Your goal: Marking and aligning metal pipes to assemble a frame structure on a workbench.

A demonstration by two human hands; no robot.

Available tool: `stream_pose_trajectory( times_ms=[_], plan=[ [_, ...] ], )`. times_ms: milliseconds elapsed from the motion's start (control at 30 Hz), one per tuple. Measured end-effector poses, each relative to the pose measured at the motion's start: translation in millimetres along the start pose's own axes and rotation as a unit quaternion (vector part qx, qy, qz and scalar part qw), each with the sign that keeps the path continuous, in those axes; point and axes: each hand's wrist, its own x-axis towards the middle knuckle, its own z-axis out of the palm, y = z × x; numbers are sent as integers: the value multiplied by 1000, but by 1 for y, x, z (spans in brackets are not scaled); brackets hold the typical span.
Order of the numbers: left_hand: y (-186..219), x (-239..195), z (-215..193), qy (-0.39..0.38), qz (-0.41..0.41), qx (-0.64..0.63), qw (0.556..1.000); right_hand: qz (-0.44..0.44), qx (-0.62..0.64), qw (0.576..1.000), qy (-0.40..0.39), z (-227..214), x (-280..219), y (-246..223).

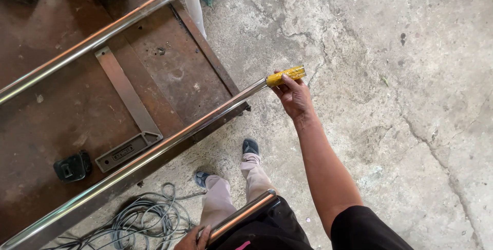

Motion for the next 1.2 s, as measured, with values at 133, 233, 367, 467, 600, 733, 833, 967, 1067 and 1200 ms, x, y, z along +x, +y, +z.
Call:
stream_pose_trajectory(
  times_ms=[133, 233, 367, 467, 600, 733, 833, 967, 1067, 1200],
  plan=[
    [-9, 2, 9, 36, 17, 21, 999, 7, -2, 1000, -9, -2, 2, 0],
    [-11, 4, 9, 21, 22, 38, 999, 10, 3, 1000, -25, 4, -2, -2],
    [-8, 4, 7, -21, 10, 64, 998, 15, -10, 999, -44, 7, -5, -6],
    [-6, 2, 4, -23, 4, 73, 997, 17, -30, 998, -59, 6, -1, -5],
    [-2, -3, 2, -4, 7, 64, 998, 28, -28, 997, -63, 6, -1, -5],
    [4, -11, 2, 23, 12, 62, 998, 22, -29, 996, -82, 8, 0, -8],
    [1, -8, 9, 92, 25, 49, 994, 12, -49, 996, -67, 10, 3, -8],
    [-13, -2, 22, 121, 26, 49, 991, 33, -9, 999, -36, 3, 11, -4],
    [-16, 2, 35, 176, 36, -26, 983, 40, -2, 999, -19, 4, 9, -5],
    [-23, 7, 46, 216, 26, -76, 973, 61, -2, 998, 19, 15, 1, 0]
  ],
)
